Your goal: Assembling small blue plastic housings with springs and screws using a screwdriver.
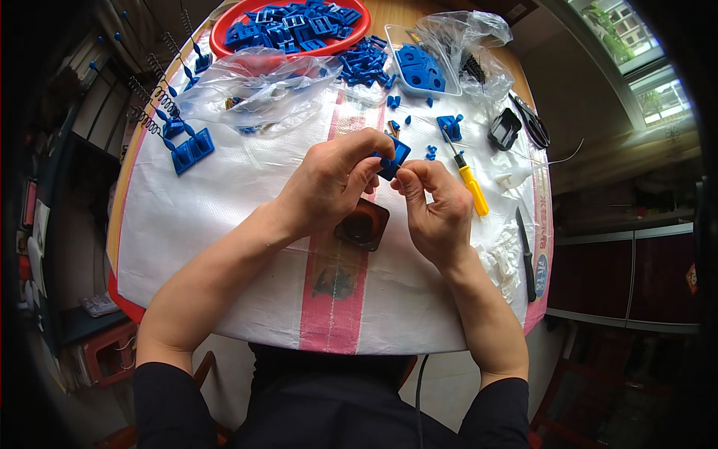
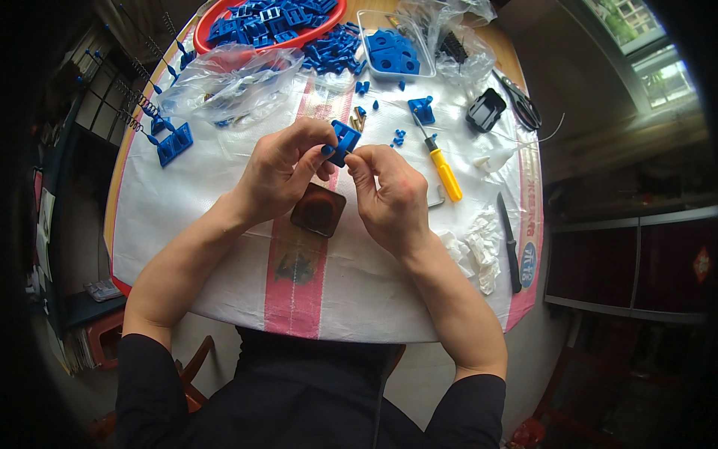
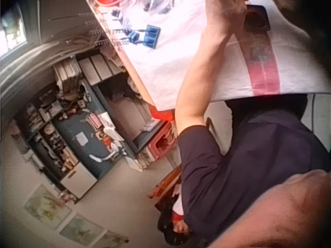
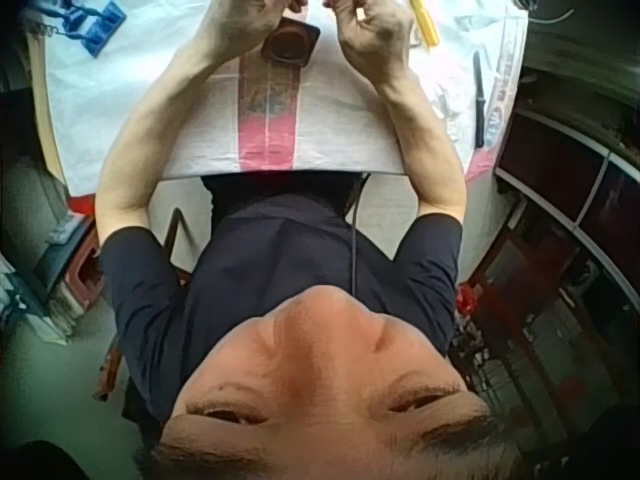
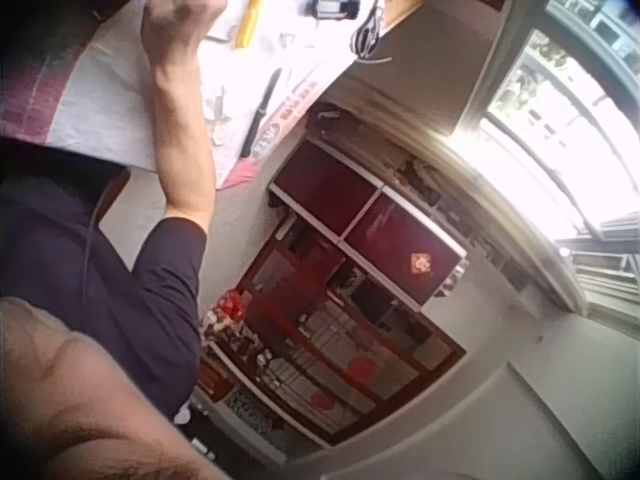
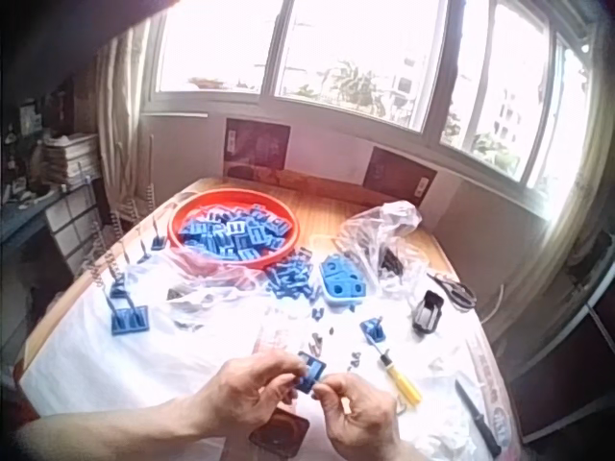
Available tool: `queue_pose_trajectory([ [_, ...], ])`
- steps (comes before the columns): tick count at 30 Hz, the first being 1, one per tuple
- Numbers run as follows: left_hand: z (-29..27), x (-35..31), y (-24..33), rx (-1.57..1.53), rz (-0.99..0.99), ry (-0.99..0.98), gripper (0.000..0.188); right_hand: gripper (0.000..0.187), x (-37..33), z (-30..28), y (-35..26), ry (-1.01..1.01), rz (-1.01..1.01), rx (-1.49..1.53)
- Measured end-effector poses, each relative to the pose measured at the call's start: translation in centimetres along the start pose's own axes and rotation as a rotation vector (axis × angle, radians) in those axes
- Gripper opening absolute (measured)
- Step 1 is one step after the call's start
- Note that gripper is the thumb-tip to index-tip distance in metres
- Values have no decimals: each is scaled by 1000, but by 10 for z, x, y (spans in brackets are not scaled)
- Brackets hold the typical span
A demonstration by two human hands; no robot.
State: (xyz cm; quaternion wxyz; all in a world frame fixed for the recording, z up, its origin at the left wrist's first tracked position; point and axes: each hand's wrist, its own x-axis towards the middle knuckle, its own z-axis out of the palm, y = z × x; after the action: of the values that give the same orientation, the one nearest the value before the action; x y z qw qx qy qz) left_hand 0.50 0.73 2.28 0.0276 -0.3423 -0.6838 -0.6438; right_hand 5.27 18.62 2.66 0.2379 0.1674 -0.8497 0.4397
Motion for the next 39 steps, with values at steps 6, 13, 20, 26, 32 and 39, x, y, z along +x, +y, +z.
queue_pose_trajectory([
  [6,5,-2,-3,-129,-59,22,15,8,-2,-1,0,-13,57,14],
  [13,-6,2,7,-584,-268,-108,28,11,0,-1,0,99,-108,-40],
  [20,-3,0,9,-468,-383,-144,20,15,7,-6,-5,99,-301,-180],
  [26,3,-3,11,-447,-216,-129,36,14,9,-9,-5,122,-296,-198],
  [32,-1,-1,21,-263,-306,-200,48,11,8,-10,-5,109,-282,-243],
  [39,3,-6,6,146,-3,-129,55,9,4,-6,-21,16,-231,-317],
])
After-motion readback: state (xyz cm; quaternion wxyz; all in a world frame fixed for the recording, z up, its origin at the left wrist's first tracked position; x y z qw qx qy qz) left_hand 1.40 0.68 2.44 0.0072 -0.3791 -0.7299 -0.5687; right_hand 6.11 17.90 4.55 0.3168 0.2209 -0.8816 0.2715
